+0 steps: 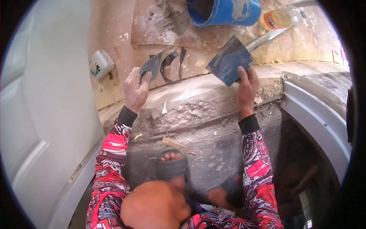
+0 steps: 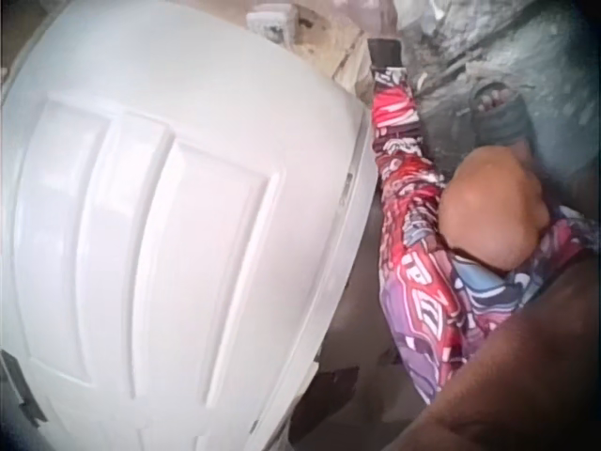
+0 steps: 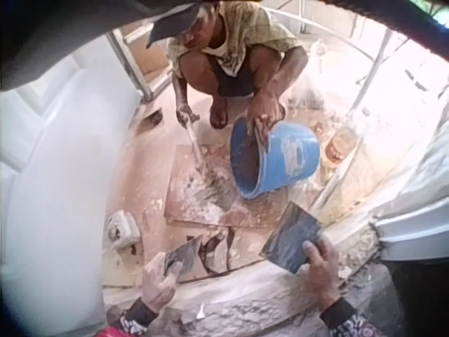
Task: The person scoops plaster onto scrapers and applies it to the doorway frame, smoothing the mixture along the wall edge.
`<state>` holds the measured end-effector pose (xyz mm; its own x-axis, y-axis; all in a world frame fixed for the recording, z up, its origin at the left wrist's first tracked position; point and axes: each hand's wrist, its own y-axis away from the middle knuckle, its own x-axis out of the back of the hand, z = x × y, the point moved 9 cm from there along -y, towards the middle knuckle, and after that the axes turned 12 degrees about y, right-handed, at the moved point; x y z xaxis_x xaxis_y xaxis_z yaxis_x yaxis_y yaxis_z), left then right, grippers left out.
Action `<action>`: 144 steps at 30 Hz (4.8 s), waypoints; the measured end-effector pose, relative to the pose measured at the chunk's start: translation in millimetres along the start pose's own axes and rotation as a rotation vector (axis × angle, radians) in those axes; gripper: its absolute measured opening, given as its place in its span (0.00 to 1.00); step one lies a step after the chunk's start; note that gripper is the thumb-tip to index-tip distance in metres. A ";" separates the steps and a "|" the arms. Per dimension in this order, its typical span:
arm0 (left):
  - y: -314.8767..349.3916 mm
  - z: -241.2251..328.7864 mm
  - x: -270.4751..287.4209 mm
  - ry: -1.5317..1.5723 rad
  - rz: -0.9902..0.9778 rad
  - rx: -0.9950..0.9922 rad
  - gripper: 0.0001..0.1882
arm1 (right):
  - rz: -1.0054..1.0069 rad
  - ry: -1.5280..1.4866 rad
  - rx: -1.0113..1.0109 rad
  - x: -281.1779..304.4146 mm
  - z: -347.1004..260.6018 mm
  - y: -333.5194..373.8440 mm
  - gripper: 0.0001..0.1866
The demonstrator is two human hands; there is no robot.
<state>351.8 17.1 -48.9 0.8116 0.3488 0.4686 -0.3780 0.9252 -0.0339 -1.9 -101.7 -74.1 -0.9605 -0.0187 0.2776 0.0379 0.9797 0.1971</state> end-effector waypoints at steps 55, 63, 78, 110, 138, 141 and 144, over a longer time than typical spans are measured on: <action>78.6 -22.3 37.8 0.524 0.224 0.359 0.10 | -0.042 0.225 0.148 -23.6 24.0 -18.1 0.18; 71.2 -12.3 37.6 0.466 0.204 0.333 0.10 | -0.043 0.286 0.115 -24.0 18.8 -11.5 0.19; 69.6 -7.1 31.3 0.469 0.182 0.292 0.09 | -0.033 0.340 0.136 -21.6 10.9 -11.2 0.17; 65.2 1.4 24.3 0.528 0.147 0.272 0.10 | -0.023 0.312 0.123 -17.9 16.6 -13.0 0.18; 84.3 -19.4 75.5 0.088 0.137 0.163 0.11 | -0.054 1.488 0.188 -46.9 90.2 -225.8 0.13; 77.2 -27.1 66.2 0.346 0.183 0.349 0.12 | 0.147 1.523 0.141 100.9 63.3 -258.6 0.19; 80.0 -20.1 86.0 0.153 0.169 0.249 0.12 | -0.047 1.900 0.217 96.8 66.2 -217.7 0.21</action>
<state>400.3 124.1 -29.1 0.7787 0.5298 0.3360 -0.5946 0.7941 0.1260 -121.4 -303.6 -152.4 0.5693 -0.0574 0.8201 -0.1498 0.9736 0.1722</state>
